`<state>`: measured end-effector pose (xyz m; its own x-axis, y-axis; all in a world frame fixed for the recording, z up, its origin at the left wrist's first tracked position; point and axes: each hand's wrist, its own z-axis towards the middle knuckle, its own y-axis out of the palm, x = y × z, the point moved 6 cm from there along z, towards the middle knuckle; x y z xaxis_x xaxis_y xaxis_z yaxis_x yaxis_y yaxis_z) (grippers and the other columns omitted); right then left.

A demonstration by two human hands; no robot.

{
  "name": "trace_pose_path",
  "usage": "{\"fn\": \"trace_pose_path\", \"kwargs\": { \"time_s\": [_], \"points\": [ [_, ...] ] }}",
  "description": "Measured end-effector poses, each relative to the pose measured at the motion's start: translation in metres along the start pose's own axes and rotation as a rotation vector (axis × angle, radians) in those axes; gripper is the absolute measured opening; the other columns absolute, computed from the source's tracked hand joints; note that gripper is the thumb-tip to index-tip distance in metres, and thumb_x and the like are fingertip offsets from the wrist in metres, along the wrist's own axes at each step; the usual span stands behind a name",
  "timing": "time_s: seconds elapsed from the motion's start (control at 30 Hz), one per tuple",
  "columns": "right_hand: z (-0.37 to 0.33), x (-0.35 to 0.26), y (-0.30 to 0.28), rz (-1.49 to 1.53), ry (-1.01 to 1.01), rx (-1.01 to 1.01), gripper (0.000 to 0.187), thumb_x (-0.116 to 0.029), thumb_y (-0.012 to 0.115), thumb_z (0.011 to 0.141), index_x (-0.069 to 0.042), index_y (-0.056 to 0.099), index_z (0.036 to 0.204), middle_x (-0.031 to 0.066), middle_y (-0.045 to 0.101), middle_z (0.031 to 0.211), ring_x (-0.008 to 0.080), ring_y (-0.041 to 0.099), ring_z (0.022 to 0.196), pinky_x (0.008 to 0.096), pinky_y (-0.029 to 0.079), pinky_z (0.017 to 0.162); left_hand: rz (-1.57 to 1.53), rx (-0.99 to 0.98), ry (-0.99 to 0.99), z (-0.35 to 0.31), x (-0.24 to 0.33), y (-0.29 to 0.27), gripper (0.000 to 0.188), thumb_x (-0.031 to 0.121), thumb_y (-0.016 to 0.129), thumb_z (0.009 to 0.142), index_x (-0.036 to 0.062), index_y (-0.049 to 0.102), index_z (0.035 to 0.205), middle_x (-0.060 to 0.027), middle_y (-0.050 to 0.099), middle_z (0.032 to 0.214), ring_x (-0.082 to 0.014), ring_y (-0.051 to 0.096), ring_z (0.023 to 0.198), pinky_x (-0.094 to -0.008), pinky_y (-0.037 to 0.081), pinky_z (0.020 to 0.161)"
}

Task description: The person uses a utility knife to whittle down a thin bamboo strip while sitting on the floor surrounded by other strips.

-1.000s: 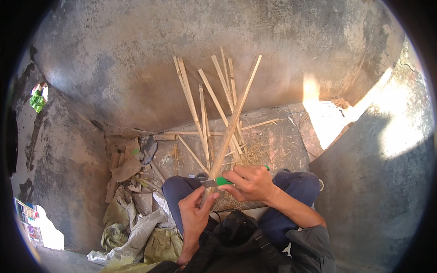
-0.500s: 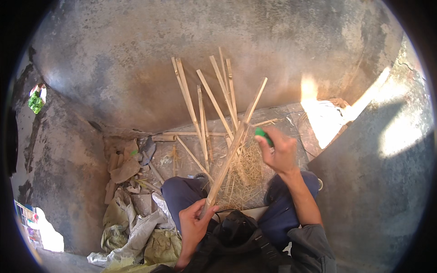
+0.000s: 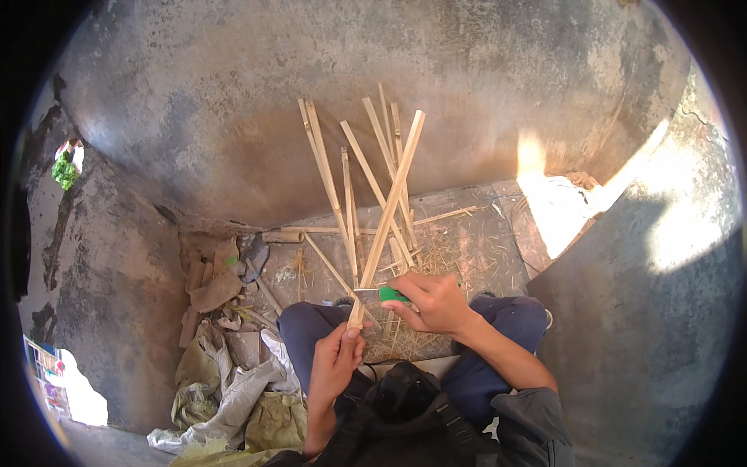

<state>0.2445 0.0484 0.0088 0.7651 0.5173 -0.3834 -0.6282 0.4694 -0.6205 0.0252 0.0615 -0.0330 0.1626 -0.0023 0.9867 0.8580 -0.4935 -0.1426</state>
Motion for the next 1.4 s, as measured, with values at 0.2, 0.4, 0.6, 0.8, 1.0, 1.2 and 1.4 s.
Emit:
{"fn": "trace_pose_path", "kwargs": {
  "time_s": [0.2,0.4,0.6,0.8,1.0,1.2,1.4],
  "points": [
    [-0.005,-0.017,0.009,-0.028,-0.072,-0.067,0.029,-0.036,0.085,0.096,-0.010,0.075,0.105,0.0034,0.066,0.078,0.0238,0.070,0.061,0.0366,0.053,0.053,0.134,0.044,0.064,0.001,0.006,0.003,0.031,0.026,0.062,0.117,-0.0036,0.069,0.123,-0.0145,0.059,0.074,-0.0240,0.054,0.065,-0.0382,0.048,0.065],
    [-0.004,-0.025,0.010,-0.046,-0.071,-0.061,0.029,-0.040,0.081,0.100,-0.012,0.074,0.104,0.0021,0.065,0.079,0.0218,0.069,0.058,0.0357,0.052,0.052,0.298,0.117,0.105,-0.001,0.024,0.003,0.029,0.025,0.066,0.115,-0.0039,0.065,0.111,-0.0232,0.063,0.080,-0.0373,0.055,0.065,-0.0428,0.047,0.063],
    [0.000,-0.027,0.000,-0.086,-0.061,-0.016,0.028,-0.039,0.082,0.099,-0.012,0.075,0.104,0.0019,0.062,0.075,0.0218,0.068,0.058,0.0363,0.052,0.052,0.251,0.152,0.139,-0.003,0.029,0.008,0.027,0.022,0.066,0.114,-0.0035,0.071,0.120,-0.0215,0.066,0.081,-0.0326,0.060,0.065,-0.0421,0.049,0.064],
    [0.001,-0.020,-0.005,-0.122,-0.060,0.027,0.032,-0.040,0.085,0.096,-0.009,0.076,0.098,0.0030,0.063,0.072,0.0225,0.067,0.057,0.0368,0.049,0.050,0.251,0.135,0.117,-0.004,0.023,0.008,0.027,0.020,0.065,0.114,-0.0021,0.074,0.129,-0.0194,0.070,0.084,-0.0290,0.066,0.068,-0.0398,0.052,0.067],
    [0.002,-0.015,-0.011,-0.154,-0.054,0.042,0.032,-0.040,0.084,0.096,-0.009,0.076,0.097,0.0032,0.065,0.073,0.0222,0.066,0.056,0.0364,0.049,0.050,0.222,0.121,0.089,-0.008,0.025,0.008,0.027,0.019,0.065,0.114,-0.0013,0.076,0.128,-0.0194,0.073,0.086,-0.0267,0.068,0.071,-0.0379,0.053,0.069],
    [0.009,-0.008,-0.019,-0.189,0.000,0.049,0.028,-0.038,0.085,0.095,-0.012,0.076,0.100,0.0024,0.063,0.074,0.0220,0.068,0.059,0.0374,0.051,0.052,0.196,0.139,0.122,-0.013,0.021,0.006,0.027,0.017,0.061,0.117,-0.0009,0.078,0.125,0.0014,0.056,0.073,-0.0058,0.047,0.066,-0.0264,0.038,0.059],
    [0.011,-0.008,-0.019,-0.186,-0.008,0.018,0.026,-0.037,0.085,0.095,-0.012,0.077,0.102,0.0035,0.065,0.076,0.0229,0.068,0.059,0.0381,0.052,0.053,0.208,0.132,0.129,-0.016,0.023,0.001,0.027,0.017,0.061,0.117,-0.0007,0.079,0.125,0.0009,0.057,0.072,-0.0055,0.047,0.065,-0.0263,0.038,0.058]
  ]
}}
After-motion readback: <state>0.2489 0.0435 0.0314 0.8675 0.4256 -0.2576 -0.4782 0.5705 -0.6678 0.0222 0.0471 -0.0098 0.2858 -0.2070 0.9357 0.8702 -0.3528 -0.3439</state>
